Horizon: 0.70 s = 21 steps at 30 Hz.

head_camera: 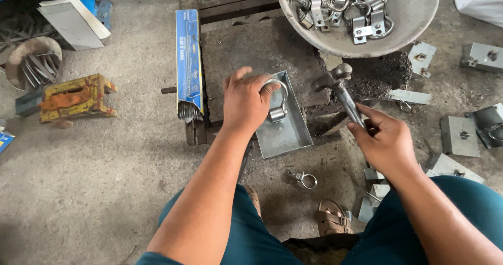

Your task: The person welds small metal components onto a larger metal base, using a welding torch and a hammer to secure and align the pieces.

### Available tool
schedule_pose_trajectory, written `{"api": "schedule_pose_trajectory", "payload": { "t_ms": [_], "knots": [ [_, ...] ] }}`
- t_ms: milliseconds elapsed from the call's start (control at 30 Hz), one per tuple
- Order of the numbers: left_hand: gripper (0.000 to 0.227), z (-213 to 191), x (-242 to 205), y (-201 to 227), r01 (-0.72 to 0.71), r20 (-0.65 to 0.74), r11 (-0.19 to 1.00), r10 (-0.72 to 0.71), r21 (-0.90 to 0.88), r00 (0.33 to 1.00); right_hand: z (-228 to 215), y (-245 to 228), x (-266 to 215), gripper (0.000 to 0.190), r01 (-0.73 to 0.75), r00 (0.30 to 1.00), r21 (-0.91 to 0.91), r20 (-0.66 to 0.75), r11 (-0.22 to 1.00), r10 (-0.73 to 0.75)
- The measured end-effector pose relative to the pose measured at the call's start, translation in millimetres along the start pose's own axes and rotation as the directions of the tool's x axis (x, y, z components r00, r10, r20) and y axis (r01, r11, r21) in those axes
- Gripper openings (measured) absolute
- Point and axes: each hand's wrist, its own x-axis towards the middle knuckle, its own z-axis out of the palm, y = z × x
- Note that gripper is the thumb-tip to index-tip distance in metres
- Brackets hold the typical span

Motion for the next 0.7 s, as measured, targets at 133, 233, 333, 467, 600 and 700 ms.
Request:
{"api": "schedule_pose_trajectory", "payload": {
  "t_ms": [133, 233, 333, 467, 600, 700],
  "knots": [
    [0.014, 0, 5, -10, 0.484, 0.416, 0.83, -0.351, -0.277, 0.839, -14, -12, -14, 0.05, 0.149, 0.986, -0.016, -0.08, 0.989, -0.15],
    [0.018, 6, 5, -15, 0.483, 0.342, 0.832, -0.385, -0.275, 0.857, -33, -26, -30, 0.048, 0.233, 0.958, 0.005, -0.17, 0.972, -0.229],
    [0.015, 8, 4, -18, 0.372, 0.198, 0.892, -0.328, -0.257, 0.924, -51, -43, -45, 0.045, 0.506, 0.825, 0.046, -0.317, 0.861, -0.468],
    [0.023, 6, 6, -20, 0.635, 0.383, 0.754, -0.544, -0.168, 0.747, -55, -47, -64, 0.045, 0.637, 0.756, 0.356, -0.463, 0.684, -0.463],
    [0.014, 6, 5, -23, 0.704, 0.448, 0.695, -0.588, -0.147, 0.673, -30, -15, -75, 0.039, 0.722, 0.686, 0.432, -0.551, 0.541, -0.475],
    [0.013, 8, 4, -22, 0.655, 0.383, 0.733, -0.56, -0.185, 0.735, 4, -2, -61, 0.029, 0.646, 0.756, 0.257, -0.343, 0.719, -0.557]
  ]
}}
